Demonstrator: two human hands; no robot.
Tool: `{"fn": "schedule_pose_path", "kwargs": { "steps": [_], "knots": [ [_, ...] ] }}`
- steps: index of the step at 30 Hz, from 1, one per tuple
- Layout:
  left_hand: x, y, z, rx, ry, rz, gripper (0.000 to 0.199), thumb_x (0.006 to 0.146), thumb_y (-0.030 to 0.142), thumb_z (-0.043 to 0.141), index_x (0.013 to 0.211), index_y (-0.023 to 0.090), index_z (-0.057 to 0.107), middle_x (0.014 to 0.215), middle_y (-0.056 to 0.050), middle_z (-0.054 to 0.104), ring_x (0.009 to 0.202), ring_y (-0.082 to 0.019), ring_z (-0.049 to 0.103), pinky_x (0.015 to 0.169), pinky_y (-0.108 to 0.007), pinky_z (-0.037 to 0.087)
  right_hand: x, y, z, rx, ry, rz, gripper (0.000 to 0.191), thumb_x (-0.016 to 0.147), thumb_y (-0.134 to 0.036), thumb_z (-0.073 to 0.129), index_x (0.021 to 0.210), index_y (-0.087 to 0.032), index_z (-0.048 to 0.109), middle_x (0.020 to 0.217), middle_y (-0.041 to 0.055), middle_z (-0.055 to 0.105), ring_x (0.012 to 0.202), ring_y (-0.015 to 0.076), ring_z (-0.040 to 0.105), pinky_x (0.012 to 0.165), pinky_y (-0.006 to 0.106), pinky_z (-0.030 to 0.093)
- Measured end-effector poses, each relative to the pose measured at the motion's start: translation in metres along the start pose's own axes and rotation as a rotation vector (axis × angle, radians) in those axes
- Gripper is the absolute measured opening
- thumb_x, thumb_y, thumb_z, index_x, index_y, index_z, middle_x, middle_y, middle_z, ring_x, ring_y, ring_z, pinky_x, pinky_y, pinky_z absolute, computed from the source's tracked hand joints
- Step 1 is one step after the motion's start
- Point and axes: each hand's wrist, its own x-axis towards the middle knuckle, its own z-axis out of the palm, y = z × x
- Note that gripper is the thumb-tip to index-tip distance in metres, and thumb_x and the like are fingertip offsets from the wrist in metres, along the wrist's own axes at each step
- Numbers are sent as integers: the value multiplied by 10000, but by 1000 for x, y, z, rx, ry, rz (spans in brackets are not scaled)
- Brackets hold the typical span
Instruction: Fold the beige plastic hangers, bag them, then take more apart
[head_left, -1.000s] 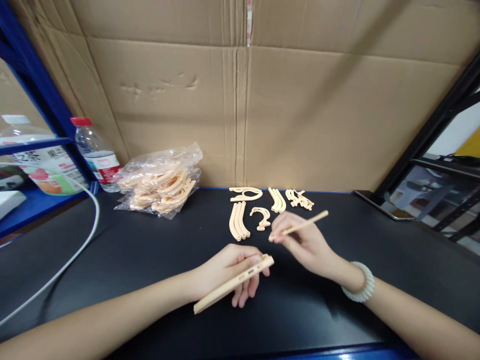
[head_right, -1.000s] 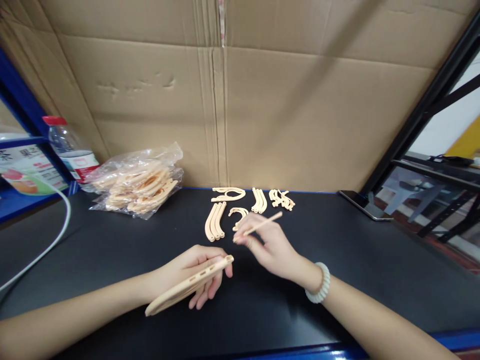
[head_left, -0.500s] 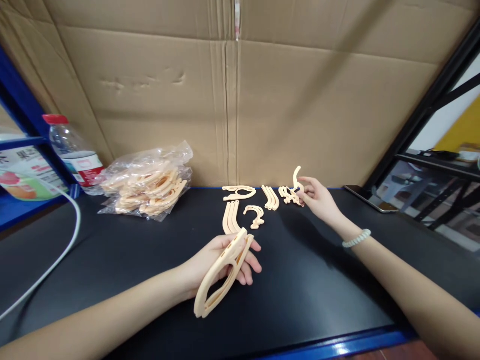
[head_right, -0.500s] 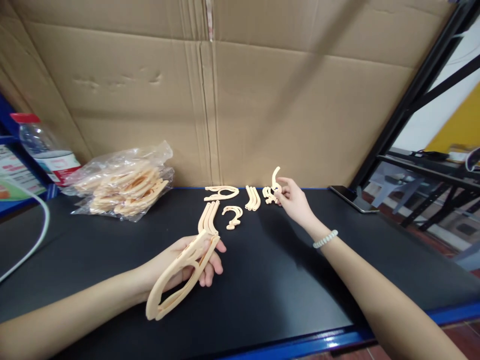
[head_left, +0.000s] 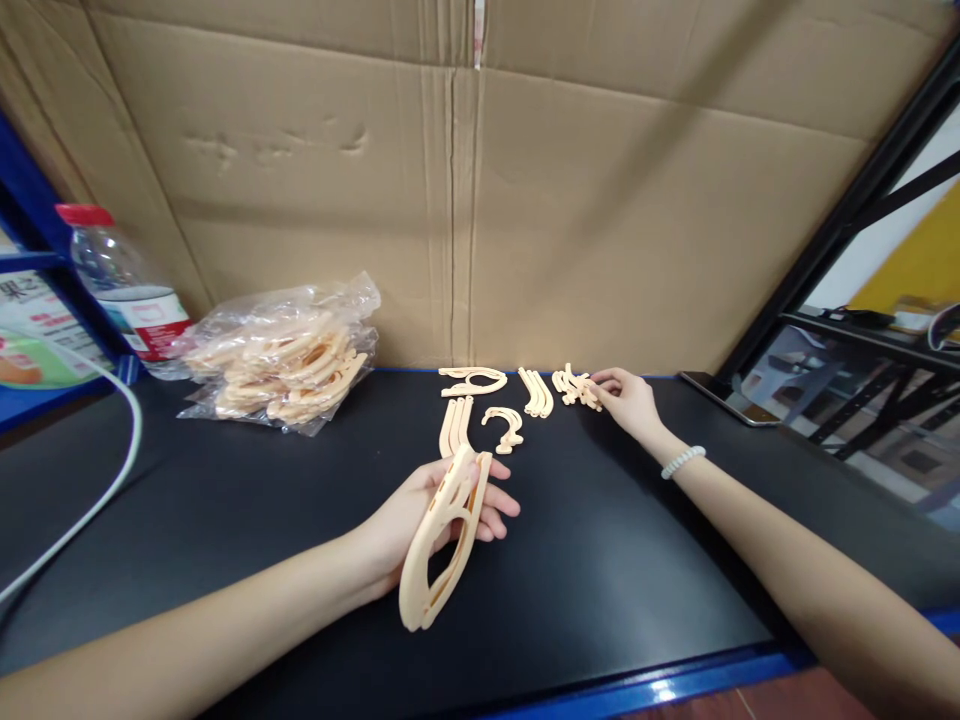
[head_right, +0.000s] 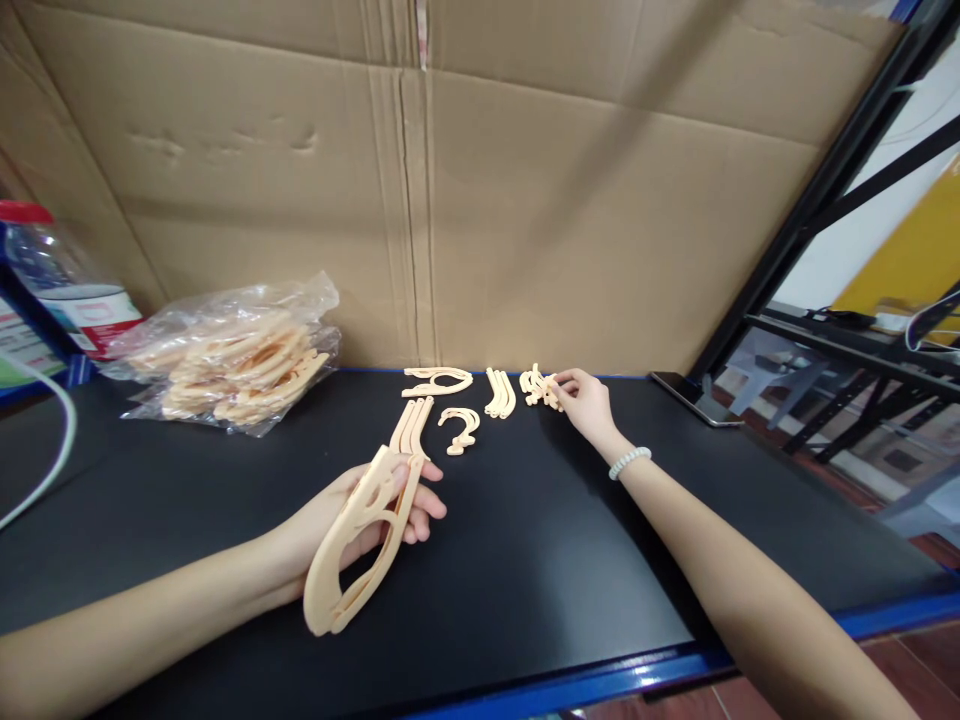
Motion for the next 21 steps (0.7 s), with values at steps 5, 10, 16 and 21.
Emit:
{"fn": "schedule_pose_path", "kwargs": {
  "steps": [5, 10, 16, 21],
  "knots": [
    [0, 4, 3, -17, 52, -32, 207, 937, 216, 494, 923, 92, 660, 816, -155, 757, 674, -194, 706, 698, -278, 555, -1, -7, 1, -55, 46, -17, 153, 745, -305, 617, 730, -154, 642, 610, 43, 642, 568, 169, 583, 578, 294, 448],
    [3, 3, 0, -101, 73, -50, 117, 883, 197, 572, 882, 117, 657, 822, -138, 760, 702, -200, 712, 730, -282, 555, -37, -63, 0, 17, -38, -216, 129, 835, -275, 582, 889, -181, 652, 815, 51, 680, 700, 171, 604, 671, 306, 490],
    [4, 4, -1, -125, 78, -58, 91, 844, 144, 609, 882, 125, 689, 784, -89, 745, 683, -172, 703, 659, -234, 557, -117, -136, -2, -9, -386, -1123, 103, 922, -194, 548, 957, -193, 645, 949, 48, 676, 917, 187, 575, 827, 346, 460],
    [5, 8, 1, -131, 97, -112, 176, 909, 170, 535, 908, 106, 699, 832, -108, 743, 724, -186, 712, 692, -254, 563, -135, -139, 2, -132, -612, -1166, 188, 986, -286, 474, 1017, -198, 638, 1008, 18, 675, 990, 181, 551, 876, 319, 418]
  ]
}}
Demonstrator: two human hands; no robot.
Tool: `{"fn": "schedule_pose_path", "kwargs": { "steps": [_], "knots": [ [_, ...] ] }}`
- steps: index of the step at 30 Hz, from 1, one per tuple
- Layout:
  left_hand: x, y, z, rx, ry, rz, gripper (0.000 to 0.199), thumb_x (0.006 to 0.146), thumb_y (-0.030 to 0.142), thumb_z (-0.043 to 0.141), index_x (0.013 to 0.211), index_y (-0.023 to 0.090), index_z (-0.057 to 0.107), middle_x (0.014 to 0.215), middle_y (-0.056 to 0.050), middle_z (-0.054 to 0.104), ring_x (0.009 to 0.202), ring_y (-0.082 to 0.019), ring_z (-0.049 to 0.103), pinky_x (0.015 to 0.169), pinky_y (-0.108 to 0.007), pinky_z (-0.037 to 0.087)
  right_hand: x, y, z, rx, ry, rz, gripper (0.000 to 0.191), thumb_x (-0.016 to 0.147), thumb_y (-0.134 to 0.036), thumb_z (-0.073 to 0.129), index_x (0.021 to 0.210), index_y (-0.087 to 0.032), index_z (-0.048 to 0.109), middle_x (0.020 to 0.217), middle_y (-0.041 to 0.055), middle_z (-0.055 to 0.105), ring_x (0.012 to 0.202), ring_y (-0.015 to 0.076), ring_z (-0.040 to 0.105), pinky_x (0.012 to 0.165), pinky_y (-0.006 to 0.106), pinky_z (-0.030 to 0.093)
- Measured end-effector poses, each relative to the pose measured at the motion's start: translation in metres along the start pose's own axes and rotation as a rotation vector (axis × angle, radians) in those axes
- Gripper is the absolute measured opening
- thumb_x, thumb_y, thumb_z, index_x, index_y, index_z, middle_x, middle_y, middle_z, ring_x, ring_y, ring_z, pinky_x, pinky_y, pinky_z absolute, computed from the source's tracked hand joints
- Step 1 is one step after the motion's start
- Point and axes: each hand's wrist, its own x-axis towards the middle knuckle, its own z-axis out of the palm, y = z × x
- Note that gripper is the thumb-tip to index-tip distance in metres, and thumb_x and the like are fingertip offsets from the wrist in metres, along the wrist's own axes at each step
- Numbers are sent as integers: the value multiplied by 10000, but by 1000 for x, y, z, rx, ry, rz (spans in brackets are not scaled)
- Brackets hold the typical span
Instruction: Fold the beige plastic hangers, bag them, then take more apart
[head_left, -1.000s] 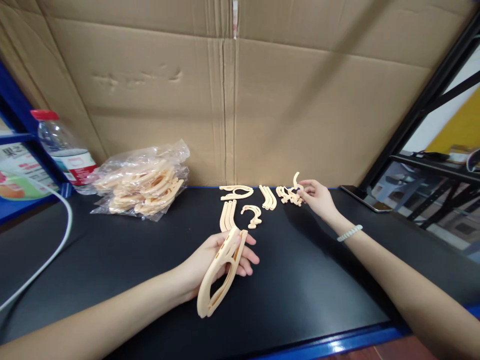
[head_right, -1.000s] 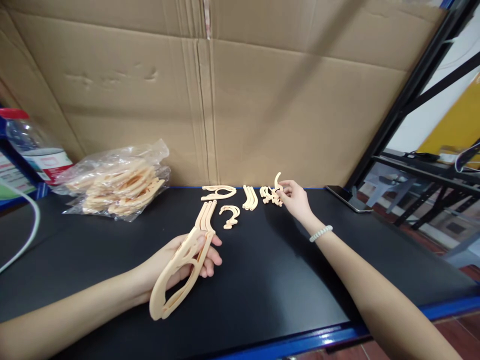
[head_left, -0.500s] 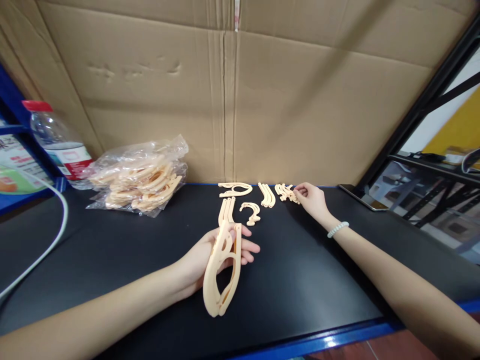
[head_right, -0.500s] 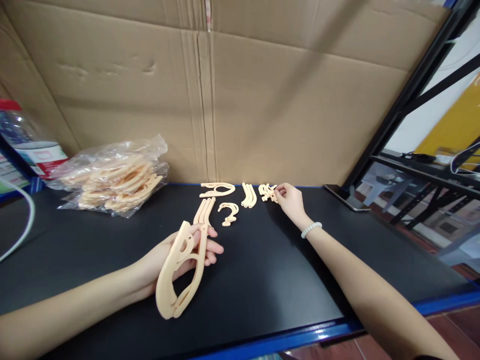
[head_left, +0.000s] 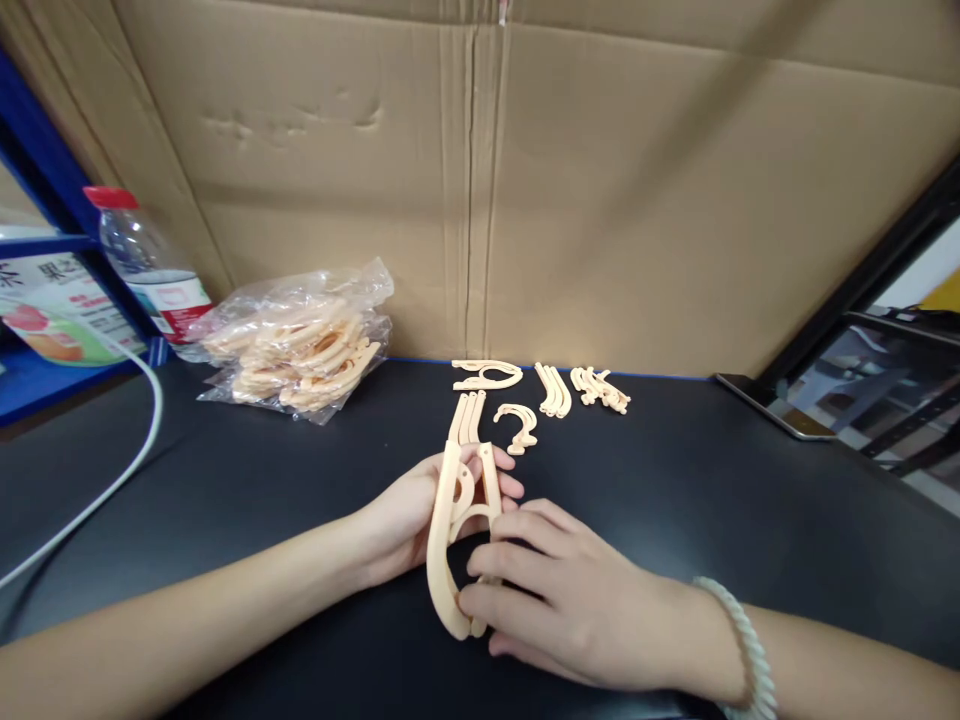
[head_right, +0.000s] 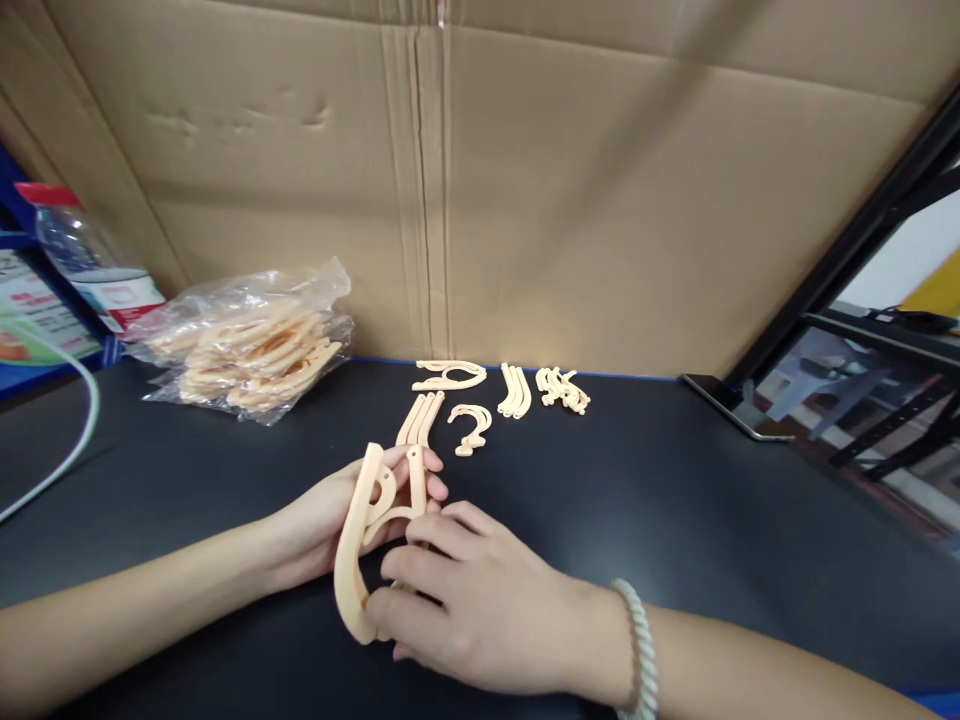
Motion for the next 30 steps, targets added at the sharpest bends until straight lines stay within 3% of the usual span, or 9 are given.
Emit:
{"fn": "schedule_pose_path", "kwargs": {
  "steps": [3, 6, 10, 13, 20, 30],
  "knots": [
    [1, 0, 2, -22, 38, 7, 241, 960, 231, 486, 1020, 102, 681, 874, -120, 749, 763, -187, 716, 731, -263, 555, -2, 6, 4, 33, -56, 73, 196, 1000, -294, 452, 1002, -198, 623, 968, 7, 671, 1024, 186, 536, 912, 337, 387],
    [0, 1, 4, -73, 40, 32, 401, 988, 423, 409, 1168, 123, 607, 1002, -153, 742, 874, -230, 713, 821, -332, 534, -4, 11, 5, 38, -40, 104, 191, 990, -325, 477, 1003, -183, 605, 961, 16, 667, 1047, 202, 522, 938, 364, 361],
    [-2, 0, 5, -88, 12, 28, 610, 948, 620, 321, 1197, 117, 561, 1062, -188, 724, 992, -283, 677, 910, -404, 478, -5, 12, 6, 24, 7, 126, 180, 970, -324, 512, 969, -168, 603, 946, 26, 662, 1009, 201, 517, 930, 366, 360],
    [-4, -3, 5, -54, 18, 64, 656, 920, 668, 331, 1185, 118, 569, 1055, -189, 724, 1050, -306, 648, 937, -424, 450, -6, 12, 7, 5, 33, 129, 194, 974, -329, 500, 945, -167, 602, 959, 39, 661, 994, 205, 515, 910, 369, 366],
    [-4, -5, 0, 5, -136, 101, 828, 796, 817, 352, 1227, 149, 583, 1104, -178, 710, 1083, -340, 614, 935, -466, 430, -6, 13, 6, -27, 25, 125, 208, 982, -338, 487, 908, -171, 588, 976, 49, 658, 995, 205, 526, 875, 361, 377],
    [-5, -6, -2, 68, -148, 118, 880, 762, 853, 335, 1209, 148, 612, 1136, -170, 684, 1081, -340, 587, 917, -464, 433, -7, 15, 8, -19, -11, 201, 141, 976, -282, 489, 933, -188, 585, 1009, 56, 637, 1033, 212, 515, 859, 363, 390]
  ]
}}
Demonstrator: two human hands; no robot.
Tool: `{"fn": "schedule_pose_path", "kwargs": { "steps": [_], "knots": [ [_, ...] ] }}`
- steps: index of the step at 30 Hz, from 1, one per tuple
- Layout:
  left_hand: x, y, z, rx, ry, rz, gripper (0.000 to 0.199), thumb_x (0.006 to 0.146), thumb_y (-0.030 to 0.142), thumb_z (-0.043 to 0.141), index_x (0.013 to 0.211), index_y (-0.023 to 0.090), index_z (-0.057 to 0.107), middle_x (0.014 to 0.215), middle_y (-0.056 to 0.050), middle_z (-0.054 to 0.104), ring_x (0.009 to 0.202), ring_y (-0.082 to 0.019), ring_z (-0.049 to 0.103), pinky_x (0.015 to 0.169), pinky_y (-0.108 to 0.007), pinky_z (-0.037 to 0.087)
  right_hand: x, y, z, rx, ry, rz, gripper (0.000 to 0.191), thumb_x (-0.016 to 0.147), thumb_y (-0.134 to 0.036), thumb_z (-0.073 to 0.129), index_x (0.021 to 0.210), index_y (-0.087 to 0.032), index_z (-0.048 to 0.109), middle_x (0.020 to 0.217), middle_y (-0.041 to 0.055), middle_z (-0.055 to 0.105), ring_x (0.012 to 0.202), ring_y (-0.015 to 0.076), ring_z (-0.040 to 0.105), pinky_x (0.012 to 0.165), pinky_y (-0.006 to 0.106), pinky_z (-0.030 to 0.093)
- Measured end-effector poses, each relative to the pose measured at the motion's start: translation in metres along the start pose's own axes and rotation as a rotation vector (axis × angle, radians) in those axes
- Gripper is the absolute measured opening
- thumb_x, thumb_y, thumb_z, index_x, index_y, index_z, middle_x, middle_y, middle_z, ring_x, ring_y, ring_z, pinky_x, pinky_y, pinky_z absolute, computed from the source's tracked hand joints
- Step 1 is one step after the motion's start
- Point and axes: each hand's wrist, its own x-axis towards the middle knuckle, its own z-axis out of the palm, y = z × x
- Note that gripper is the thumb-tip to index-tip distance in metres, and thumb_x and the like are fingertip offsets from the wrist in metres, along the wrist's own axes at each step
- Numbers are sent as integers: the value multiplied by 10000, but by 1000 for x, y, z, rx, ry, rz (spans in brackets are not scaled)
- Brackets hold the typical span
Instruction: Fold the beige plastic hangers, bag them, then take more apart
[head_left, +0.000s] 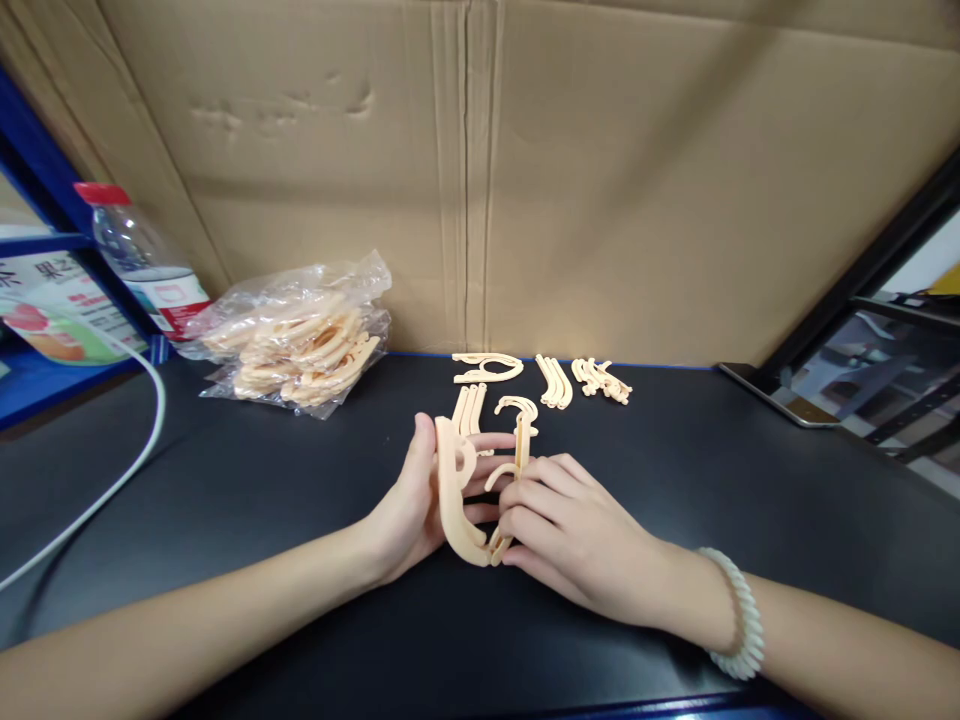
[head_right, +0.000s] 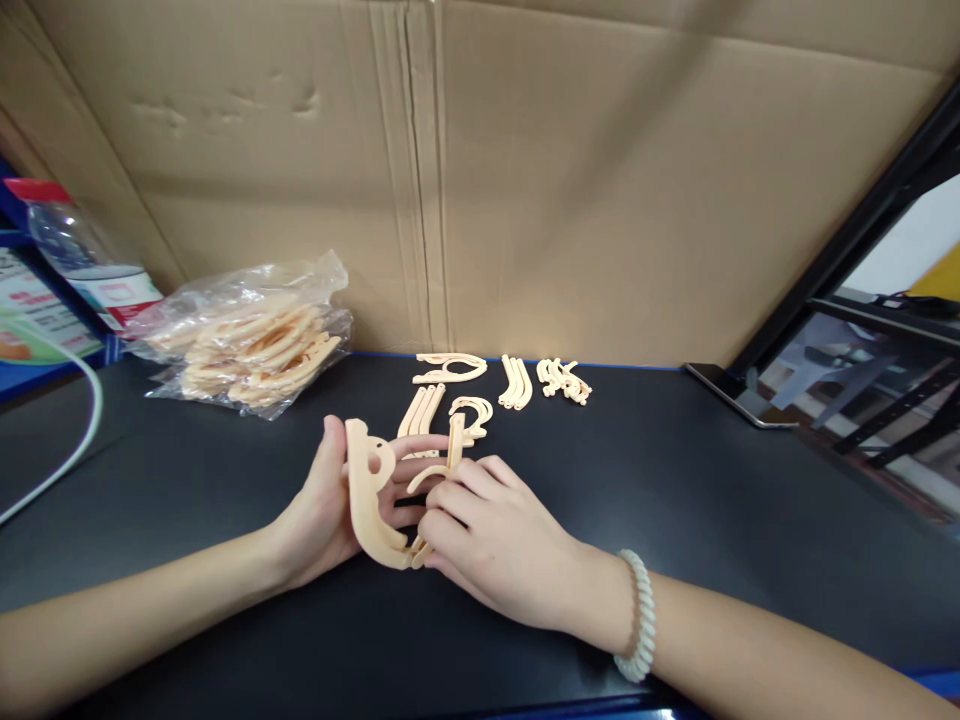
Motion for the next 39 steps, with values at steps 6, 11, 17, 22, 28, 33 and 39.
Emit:
{"fn": "schedule_pose_path", "kwargs": {
  "steps": [6, 11, 17, 22, 28, 33, 39],
  "knots": [
    [-1, -5, 2, 84, 95, 6, 697, 804, 745, 480, 1122, 147, 645, 1021, -123, 704, 932, -260, 631, 809, -366, 497, 1, 0, 0, -10, 29, -2, 114, 970, -221, 490, 929, -181, 588, 996, 53, 649, 1026, 215, 521, 862, 358, 396],
    [0, -7, 5, 78, 68, 71, 396, 833, 515, 662, 970, 146, 621, 934, -86, 701, 858, -220, 651, 762, -336, 530, 2, -1, 1, -73, 33, -20, 128, 975, -218, 482, 945, -177, 599, 988, 56, 653, 969, 204, 537, 842, 363, 411],
    [0, -5, 5, 147, 89, 97, 290, 845, 412, 683, 937, 156, 584, 966, -89, 700, 798, -212, 687, 703, -322, 553, 2, 3, 2, -186, 74, -36, 189, 988, -149, 434, 930, -173, 612, 963, 51, 655, 965, 198, 548, 852, 360, 408],
    [0, -8, 0, 296, 166, 123, 341, 864, 451, 644, 1014, 151, 585, 967, -100, 708, 811, -227, 693, 726, -350, 565, 1, 10, -1, -209, 45, -13, 199, 989, -141, 417, 1003, -165, 614, 1108, 78, 632, 1075, 229, 515, 914, 385, 402],
    [-3, -11, -3, 355, 197, 158, 346, 886, 469, 607, 1026, 155, 573, 997, -93, 696, 900, -239, 679, 776, -355, 563, 0, 9, -5, -199, 42, -18, 181, 966, -158, 458, 1068, -166, 608, 1306, 115, 539, 1125, 250, 498, 914, 392, 423],
    [-2, -8, 0, 228, 192, 140, 350, 872, 465, 627, 1020, 155, 555, 947, -83, 693, 847, -223, 671, 749, -361, 564, 1, 8, -5, -233, 84, -5, 163, 958, -166, 475, 1050, -174, 609, 1282, 132, 552, 1042, 240, 533, 853, 381, 443],
    [-3, -9, 2, 234, 166, 136, 344, 886, 443, 610, 1074, 162, 543, 1048, -101, 674, 894, -232, 653, 758, -371, 558, 1, 6, 0, -256, 99, 11, 132, 959, -159, 482, 932, -186, 609, 1251, 98, 581, 1009, 218, 538, 851, 371, 433]
  ]
}}
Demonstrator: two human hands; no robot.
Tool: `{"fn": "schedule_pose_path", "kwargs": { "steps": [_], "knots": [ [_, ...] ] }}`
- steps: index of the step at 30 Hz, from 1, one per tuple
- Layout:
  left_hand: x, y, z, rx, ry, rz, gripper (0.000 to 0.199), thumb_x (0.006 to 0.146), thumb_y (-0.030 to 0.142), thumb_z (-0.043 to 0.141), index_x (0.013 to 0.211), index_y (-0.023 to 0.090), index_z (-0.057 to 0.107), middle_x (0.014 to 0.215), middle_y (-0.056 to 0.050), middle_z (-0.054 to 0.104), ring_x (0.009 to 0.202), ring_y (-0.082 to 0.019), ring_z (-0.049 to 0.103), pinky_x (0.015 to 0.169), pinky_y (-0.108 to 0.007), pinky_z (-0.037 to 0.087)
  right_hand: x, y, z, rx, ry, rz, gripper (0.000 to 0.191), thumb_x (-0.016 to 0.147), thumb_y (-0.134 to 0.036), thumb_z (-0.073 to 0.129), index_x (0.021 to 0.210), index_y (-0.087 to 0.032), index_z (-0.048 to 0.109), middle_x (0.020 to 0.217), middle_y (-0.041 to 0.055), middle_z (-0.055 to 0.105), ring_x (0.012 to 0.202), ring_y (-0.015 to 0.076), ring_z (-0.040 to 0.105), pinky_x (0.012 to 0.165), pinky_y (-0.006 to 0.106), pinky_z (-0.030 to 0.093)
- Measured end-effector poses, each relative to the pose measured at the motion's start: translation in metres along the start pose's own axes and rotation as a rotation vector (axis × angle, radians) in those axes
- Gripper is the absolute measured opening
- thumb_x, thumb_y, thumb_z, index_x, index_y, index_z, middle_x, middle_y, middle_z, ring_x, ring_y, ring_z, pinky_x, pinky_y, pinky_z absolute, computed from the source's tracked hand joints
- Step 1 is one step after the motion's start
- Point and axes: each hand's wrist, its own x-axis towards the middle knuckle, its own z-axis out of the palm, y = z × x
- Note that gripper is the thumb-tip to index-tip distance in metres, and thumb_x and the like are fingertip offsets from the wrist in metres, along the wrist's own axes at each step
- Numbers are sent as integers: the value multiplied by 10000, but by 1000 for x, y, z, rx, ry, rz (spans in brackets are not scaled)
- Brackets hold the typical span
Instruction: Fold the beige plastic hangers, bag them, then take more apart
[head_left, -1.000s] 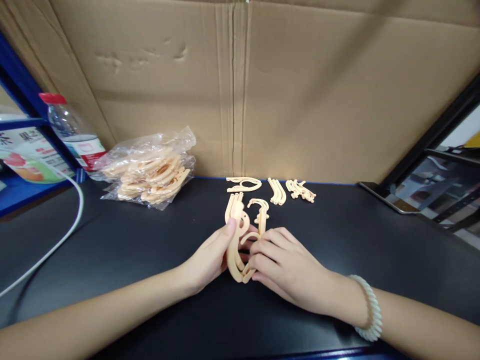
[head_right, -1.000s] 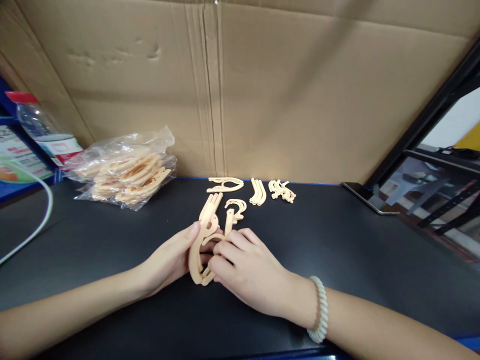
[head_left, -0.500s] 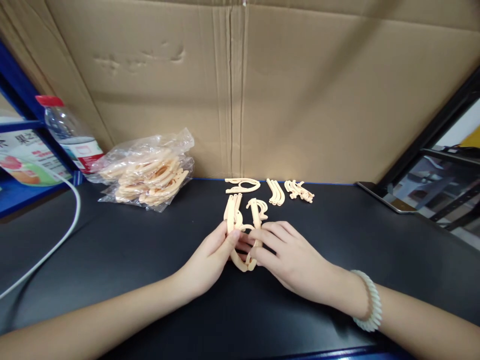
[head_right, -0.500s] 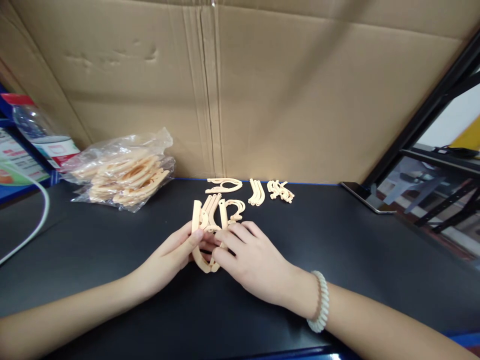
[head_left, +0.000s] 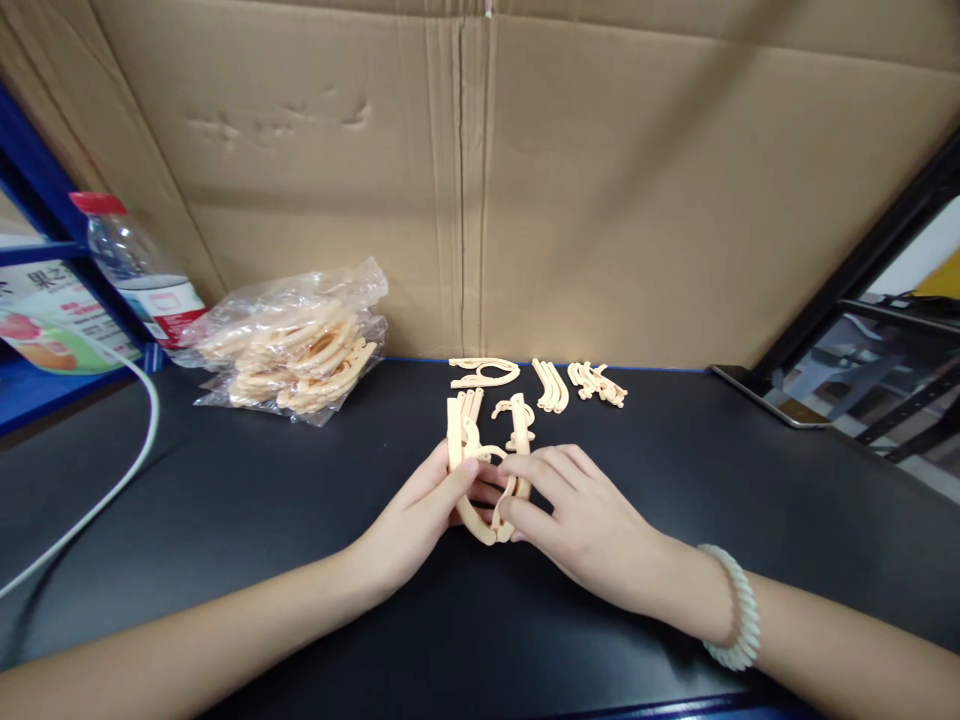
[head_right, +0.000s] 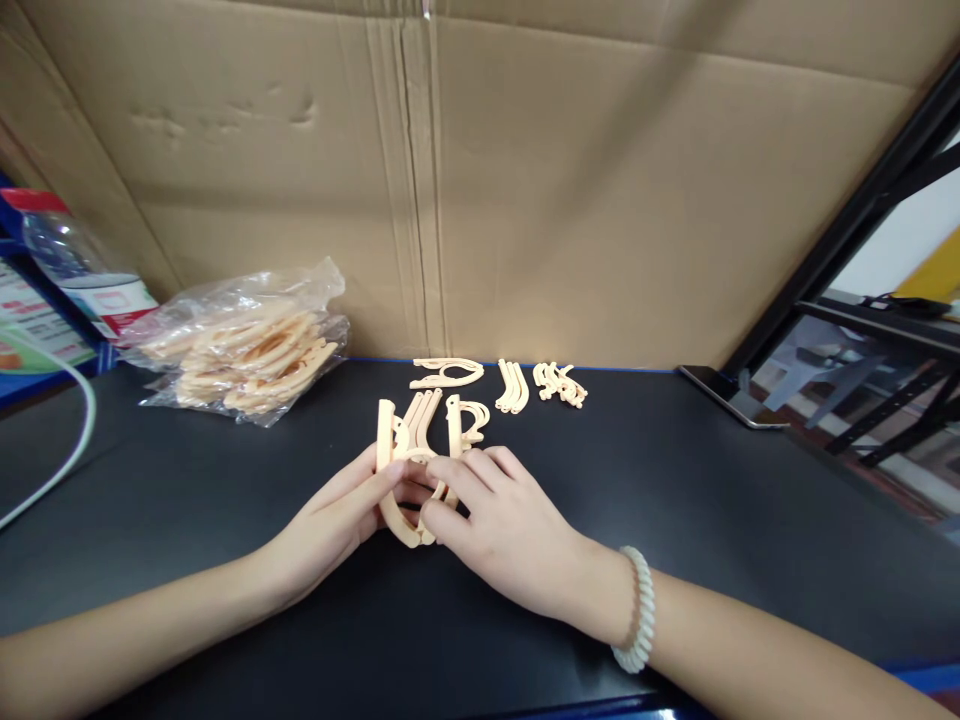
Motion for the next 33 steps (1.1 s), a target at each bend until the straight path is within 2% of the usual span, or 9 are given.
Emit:
{"fn": "schedule_pose_path", "kwargs": {
  "steps": [6, 11, 14, 21, 28, 33],
  "knots": [
    [1, -3, 0, 118, -26, 76, 305, 915, 447, 560, 1022, 162, 589, 1019, -83, 670, 910, -217, 632, 830, -354, 524, 0, -1, 2, -89, 70, -35, 191, 949, -114, 448, 883, -175, 616, 1143, 80, 626, 1098, 253, 511, 996, 448, 363],
    [2, -4, -1, 128, -5, 87, 348, 907, 483, 552, 959, 146, 619, 940, -75, 659, 868, -213, 617, 820, -356, 519, 0, 1, 3, -99, 106, -7, 235, 945, -76, 392, 915, -148, 615, 1181, 123, 590, 1174, 250, 495, 1095, 483, 267],
    [1, -4, -1, 102, 19, 72, 350, 902, 488, 558, 932, 146, 626, 918, -65, 654, 865, -205, 611, 824, -347, 521, -1, 3, 5, -108, 99, 9, 233, 938, -62, 381, 931, -128, 605, 1086, 131, 603, 1089, 225, 542, 1113, 483, 234],
    [0, -1, -2, 140, -13, 67, 357, 910, 487, 541, 828, 148, 617, 832, -41, 629, 829, -187, 600, 819, -333, 523, -5, 4, 10, -24, -30, 77, 235, 860, -13, 409, 899, -177, 572, 831, 22, 589, 807, 178, 546, 1051, 477, 246],
    [0, -1, -2, 45, 53, -13, 328, 874, 468, 584, 767, 158, 568, 735, -25, 628, 751, -194, 615, 825, -421, 548, -4, 4, 6, 10, -6, 70, 237, 830, 8, 416, 798, -195, 535, 669, -14, 548, 707, 160, 482, 1014, 427, 252],
    [3, 4, 0, -10, 101, -57, 301, 861, 397, 597, 693, 148, 574, 668, -22, 613, 681, -177, 614, 738, -365, 576, -3, 2, 4, -15, 48, 37, 277, 832, 23, 370, 737, -192, 517, 647, -14, 552, 676, 149, 473, 974, 403, 284]
  ]
}}
